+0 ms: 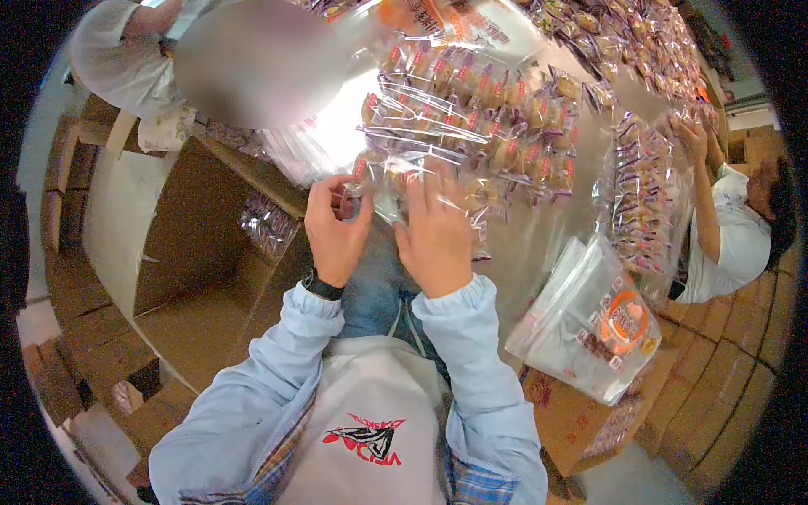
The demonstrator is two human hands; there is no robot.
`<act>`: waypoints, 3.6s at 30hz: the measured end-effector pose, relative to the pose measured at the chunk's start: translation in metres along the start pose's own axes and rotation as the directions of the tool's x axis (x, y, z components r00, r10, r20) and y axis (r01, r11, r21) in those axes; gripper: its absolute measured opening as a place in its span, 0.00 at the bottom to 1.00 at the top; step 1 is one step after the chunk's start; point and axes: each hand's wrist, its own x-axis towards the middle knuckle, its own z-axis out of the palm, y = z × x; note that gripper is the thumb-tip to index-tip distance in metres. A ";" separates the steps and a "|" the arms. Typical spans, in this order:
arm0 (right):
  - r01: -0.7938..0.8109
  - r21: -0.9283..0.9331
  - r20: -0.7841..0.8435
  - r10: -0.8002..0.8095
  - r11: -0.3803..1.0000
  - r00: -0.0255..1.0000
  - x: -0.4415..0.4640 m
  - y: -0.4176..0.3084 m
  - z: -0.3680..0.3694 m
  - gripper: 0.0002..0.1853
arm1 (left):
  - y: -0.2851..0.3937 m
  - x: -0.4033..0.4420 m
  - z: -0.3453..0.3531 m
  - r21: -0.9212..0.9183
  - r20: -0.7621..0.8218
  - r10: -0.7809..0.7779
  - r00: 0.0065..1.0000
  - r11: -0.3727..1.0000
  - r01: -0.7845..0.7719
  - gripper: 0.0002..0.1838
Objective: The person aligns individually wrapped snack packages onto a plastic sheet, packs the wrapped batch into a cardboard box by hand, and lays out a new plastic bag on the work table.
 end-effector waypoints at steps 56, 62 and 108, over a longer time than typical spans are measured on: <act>-0.078 -0.032 -0.261 0.067 0.996 0.963 -0.039 0.061 0.025 0.32 | 0.009 -0.013 0.035 0.290 -0.006 0.302 0.953 0.913 -0.288 0.31; -0.278 0.093 -0.282 0.293 0.956 0.914 -0.043 0.061 0.016 0.32 | 0.008 -0.017 0.034 0.247 -0.022 0.283 0.959 0.931 -0.269 0.28; -0.338 0.347 -0.190 0.418 0.875 0.888 -0.062 0.048 0.045 0.37 | 0.001 -0.105 -0.031 -0.204 0.822 0.286 0.492 0.955 -0.214 0.09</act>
